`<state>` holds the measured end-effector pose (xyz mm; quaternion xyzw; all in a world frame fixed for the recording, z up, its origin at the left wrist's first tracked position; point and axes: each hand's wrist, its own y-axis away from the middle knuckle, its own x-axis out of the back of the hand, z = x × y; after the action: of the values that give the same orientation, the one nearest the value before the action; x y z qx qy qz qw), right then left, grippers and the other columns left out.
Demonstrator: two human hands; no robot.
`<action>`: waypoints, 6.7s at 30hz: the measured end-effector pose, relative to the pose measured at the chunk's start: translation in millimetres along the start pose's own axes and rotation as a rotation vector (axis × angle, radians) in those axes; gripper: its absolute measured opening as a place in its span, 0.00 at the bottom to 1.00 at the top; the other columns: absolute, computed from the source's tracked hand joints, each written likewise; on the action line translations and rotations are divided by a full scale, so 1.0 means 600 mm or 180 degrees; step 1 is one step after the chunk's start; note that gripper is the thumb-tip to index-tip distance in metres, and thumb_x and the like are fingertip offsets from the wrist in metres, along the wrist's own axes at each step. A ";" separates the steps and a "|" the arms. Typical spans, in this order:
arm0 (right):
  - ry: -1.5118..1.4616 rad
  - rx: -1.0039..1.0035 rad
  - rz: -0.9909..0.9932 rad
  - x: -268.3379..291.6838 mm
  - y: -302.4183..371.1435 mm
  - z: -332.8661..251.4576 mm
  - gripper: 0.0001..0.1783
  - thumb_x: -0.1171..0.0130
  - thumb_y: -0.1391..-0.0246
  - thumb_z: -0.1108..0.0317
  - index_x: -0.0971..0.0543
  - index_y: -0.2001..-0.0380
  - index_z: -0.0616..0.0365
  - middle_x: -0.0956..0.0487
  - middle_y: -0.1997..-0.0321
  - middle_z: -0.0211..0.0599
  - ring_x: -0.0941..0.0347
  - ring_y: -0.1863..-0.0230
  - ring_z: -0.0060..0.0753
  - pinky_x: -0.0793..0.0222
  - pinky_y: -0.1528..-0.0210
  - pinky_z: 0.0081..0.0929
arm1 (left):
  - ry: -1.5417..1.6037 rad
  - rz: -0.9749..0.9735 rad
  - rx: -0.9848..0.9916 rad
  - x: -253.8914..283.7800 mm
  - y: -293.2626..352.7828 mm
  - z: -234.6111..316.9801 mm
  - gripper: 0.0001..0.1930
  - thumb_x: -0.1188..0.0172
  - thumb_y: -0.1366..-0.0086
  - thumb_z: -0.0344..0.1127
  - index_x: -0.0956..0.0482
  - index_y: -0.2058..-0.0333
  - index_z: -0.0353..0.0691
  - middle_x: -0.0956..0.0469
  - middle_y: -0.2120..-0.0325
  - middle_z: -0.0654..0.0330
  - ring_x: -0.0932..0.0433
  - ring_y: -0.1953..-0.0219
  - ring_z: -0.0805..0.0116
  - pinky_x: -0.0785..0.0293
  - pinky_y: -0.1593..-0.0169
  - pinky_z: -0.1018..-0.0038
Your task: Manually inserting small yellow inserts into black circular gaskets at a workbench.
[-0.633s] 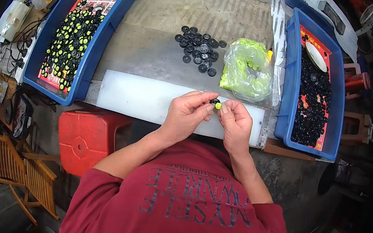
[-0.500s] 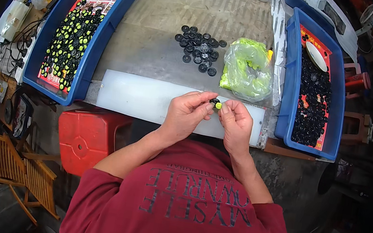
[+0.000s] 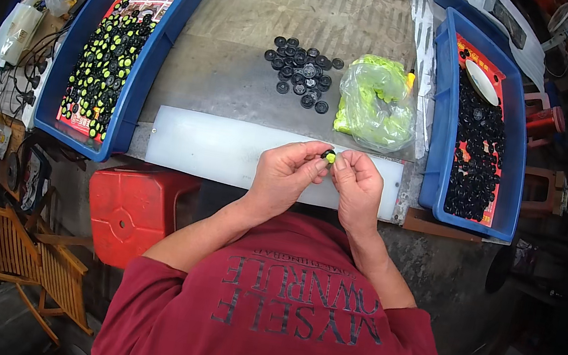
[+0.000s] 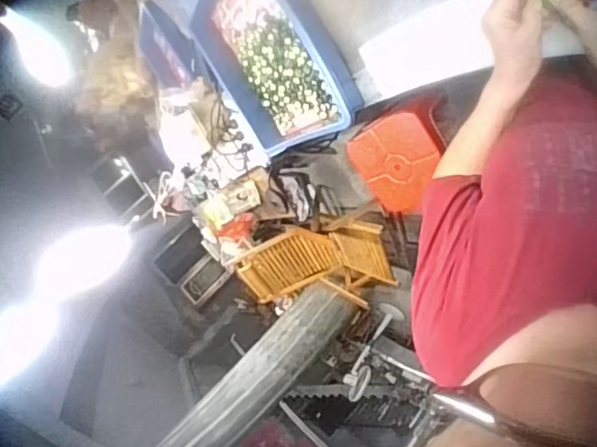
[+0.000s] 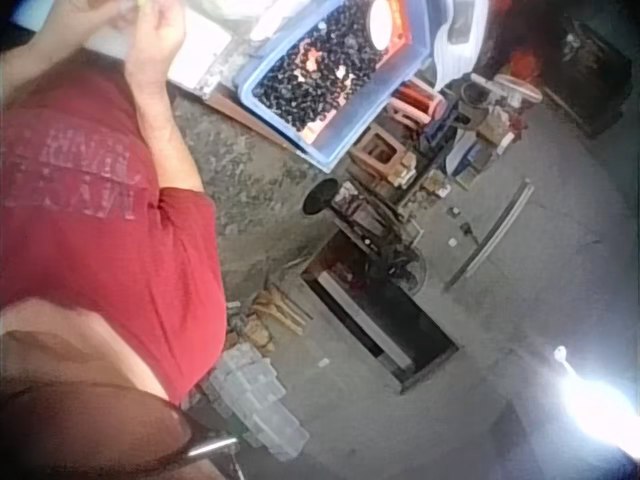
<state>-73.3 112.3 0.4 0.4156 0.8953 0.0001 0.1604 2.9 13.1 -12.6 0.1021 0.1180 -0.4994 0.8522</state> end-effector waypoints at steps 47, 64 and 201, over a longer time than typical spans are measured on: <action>0.0683 -0.0013 -0.0163 0.026 -0.007 0.004 0.07 0.53 0.49 0.70 0.31 0.75 0.62 0.32 0.82 0.24 0.42 0.82 0.09 0.46 0.82 0.11 | 0.0580 -0.0003 0.0163 -0.004 -0.003 0.005 0.10 0.50 0.45 0.25 0.30 0.62 0.30 0.28 0.77 0.61 0.30 0.76 0.77 0.32 0.71 0.83; 0.1536 0.0630 -0.0609 0.023 0.000 -0.002 0.04 0.53 0.50 0.73 0.32 0.74 0.64 0.28 0.79 0.33 0.33 0.76 0.16 0.37 0.75 0.15 | -0.0075 -0.0294 0.0070 0.003 0.004 0.021 0.11 0.49 0.46 0.23 0.29 0.62 0.31 0.29 0.75 0.63 0.31 0.76 0.79 0.31 0.70 0.84; 0.1050 0.0284 -0.0340 0.028 -0.004 0.017 0.06 0.52 0.50 0.71 0.31 0.73 0.63 0.32 0.81 0.25 0.39 0.78 0.12 0.43 0.76 0.10 | -0.1442 0.0132 0.0197 0.068 -0.065 0.054 0.09 0.48 0.45 0.33 0.26 0.70 0.33 0.28 0.79 0.67 0.34 0.79 0.84 0.36 0.77 0.85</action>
<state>-82.0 121.8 -14.6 0.3685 0.9294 0.0200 -0.0075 -8.8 -48.5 3.6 0.0158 -0.0938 -0.4954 0.8634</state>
